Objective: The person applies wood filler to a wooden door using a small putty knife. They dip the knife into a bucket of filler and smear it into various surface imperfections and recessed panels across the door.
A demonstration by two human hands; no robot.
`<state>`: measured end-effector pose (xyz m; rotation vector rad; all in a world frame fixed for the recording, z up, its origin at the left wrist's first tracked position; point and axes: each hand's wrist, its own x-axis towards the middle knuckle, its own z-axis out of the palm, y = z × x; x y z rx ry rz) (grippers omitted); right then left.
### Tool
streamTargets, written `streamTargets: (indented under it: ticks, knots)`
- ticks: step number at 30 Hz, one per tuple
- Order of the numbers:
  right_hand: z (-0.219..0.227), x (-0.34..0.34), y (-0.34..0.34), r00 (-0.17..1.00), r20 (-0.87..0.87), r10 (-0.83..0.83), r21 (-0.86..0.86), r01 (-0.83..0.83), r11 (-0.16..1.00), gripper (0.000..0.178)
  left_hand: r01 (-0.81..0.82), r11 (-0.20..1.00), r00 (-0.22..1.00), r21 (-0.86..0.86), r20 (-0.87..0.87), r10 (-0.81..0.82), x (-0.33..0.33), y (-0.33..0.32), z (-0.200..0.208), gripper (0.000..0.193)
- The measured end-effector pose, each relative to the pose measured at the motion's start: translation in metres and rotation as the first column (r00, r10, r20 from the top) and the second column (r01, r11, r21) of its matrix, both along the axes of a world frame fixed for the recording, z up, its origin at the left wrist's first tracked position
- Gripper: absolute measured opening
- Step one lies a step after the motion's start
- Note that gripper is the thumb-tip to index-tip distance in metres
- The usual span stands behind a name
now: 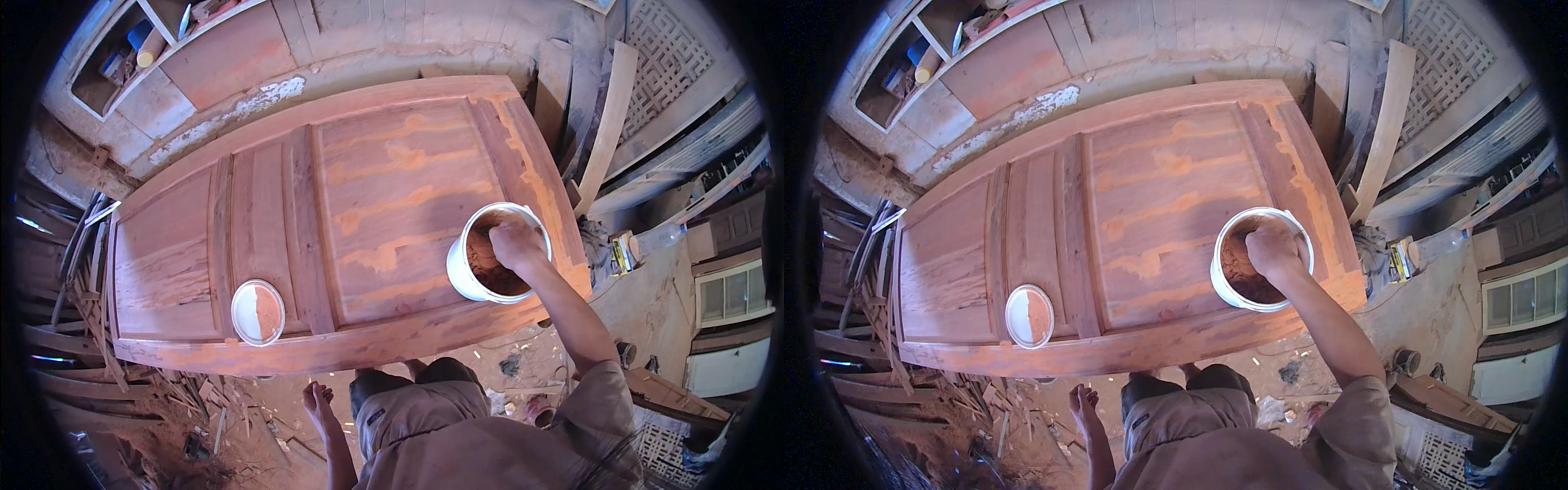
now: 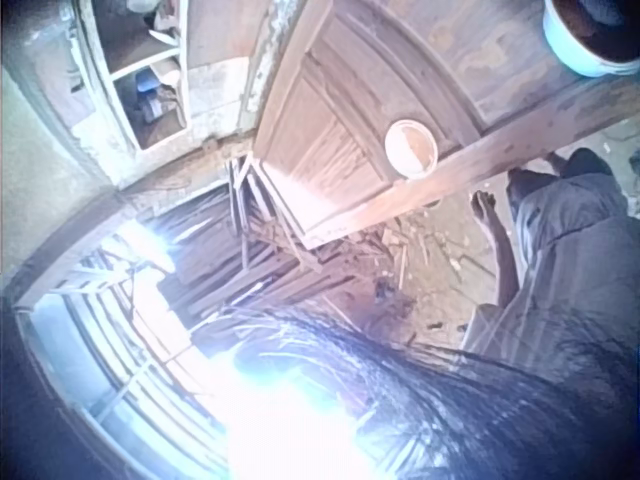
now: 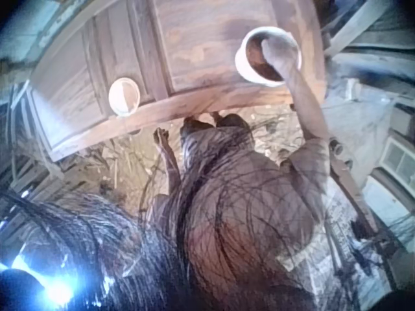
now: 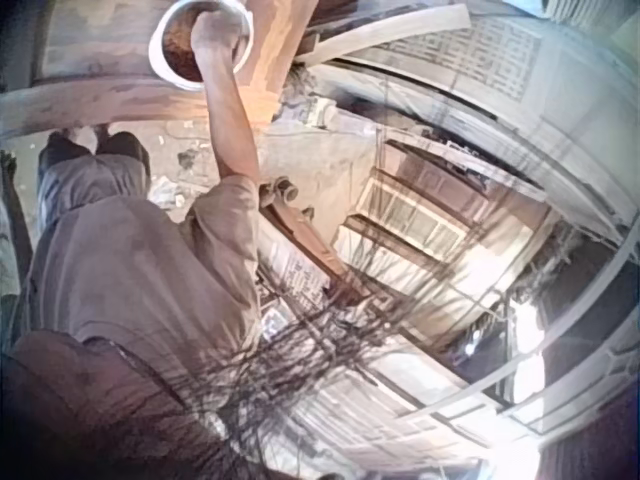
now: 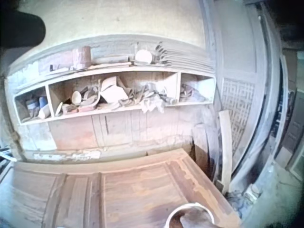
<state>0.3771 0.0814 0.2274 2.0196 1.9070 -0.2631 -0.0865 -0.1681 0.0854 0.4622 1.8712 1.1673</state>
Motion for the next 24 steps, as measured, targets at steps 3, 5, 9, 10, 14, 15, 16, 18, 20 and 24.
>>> streamTargets:
  ticks: [3,5,9,10,14,15,16,18,20,24]
  knots:
    - [0.025,-0.001,-0.006,0.997,-0.054,0.049,-0.115,-0.055,0.992,0.023,-0.021,1.0,0.999,-0.009,-0.024,0.021,-0.011,-0.006,0.003,0.027]
    - [0.035,0.019,-0.013,0.991,-0.099,0.094,-0.165,-0.11,0.98,0.023,-0.045,0.999,0.999,-0.021,-0.03,0.045,-0.021,-0.014,0.001,0.027]
    - [0.06,0.062,-0.038,0.873,-0.478,0.099,0.039,-0.092,0.995,0.019,-0.089,0.996,0.996,-0.031,-0.005,0.089,-0.031,-0.021,-0.008,0.028]
    - [0.065,0.061,-0.043,0.828,-0.56,0.041,0.058,-0.01,0.998,0.021,-0.11,0.993,0.994,-0.045,-0.018,0.11,-0.034,-0.023,-0.009,0.028]
    - [0.058,0.069,-0.07,0.84,-0.524,-0.139,0.051,0.194,0.98,0.025,-0.072,0.996,0.997,-0.052,-0.025,0.07,-0.038,-0.017,-0.007,0.029]
    - [0.053,0.065,-0.076,0.841,-0.525,-0.134,0.051,0.188,0.981,0.025,-0.073,0.996,0.997,-0.043,-0.02,0.072,-0.042,-0.015,-0.008,0.029]
    - [0.05,0.061,-0.081,0.779,-0.611,-0.141,0.105,0.256,0.961,0.024,-0.073,0.997,0.997,-0.033,-0.016,0.072,-0.044,-0.013,-0.009,0.029]
    - [0.045,0.057,-0.092,0.714,-0.687,-0.136,0.153,0.324,0.934,0.022,-0.076,0.997,0.997,-0.017,-0.018,0.075,-0.041,-0.005,-0.001,0.028]
    - [0.044,0.052,-0.1,0.689,-0.707,-0.162,0.177,0.393,0.902,0.019,-0.077,0.997,0.997,0.001,-0.023,0.077,-0.04,0.0,0.007,0.027]
    - [0.063,0.026,-0.113,0.709,-0.7,-0.082,0.305,0.401,0.864,0.019,-0.058,0.998,0.998,0.006,-0.01,0.058,-0.05,0.0,0.009,0.029]
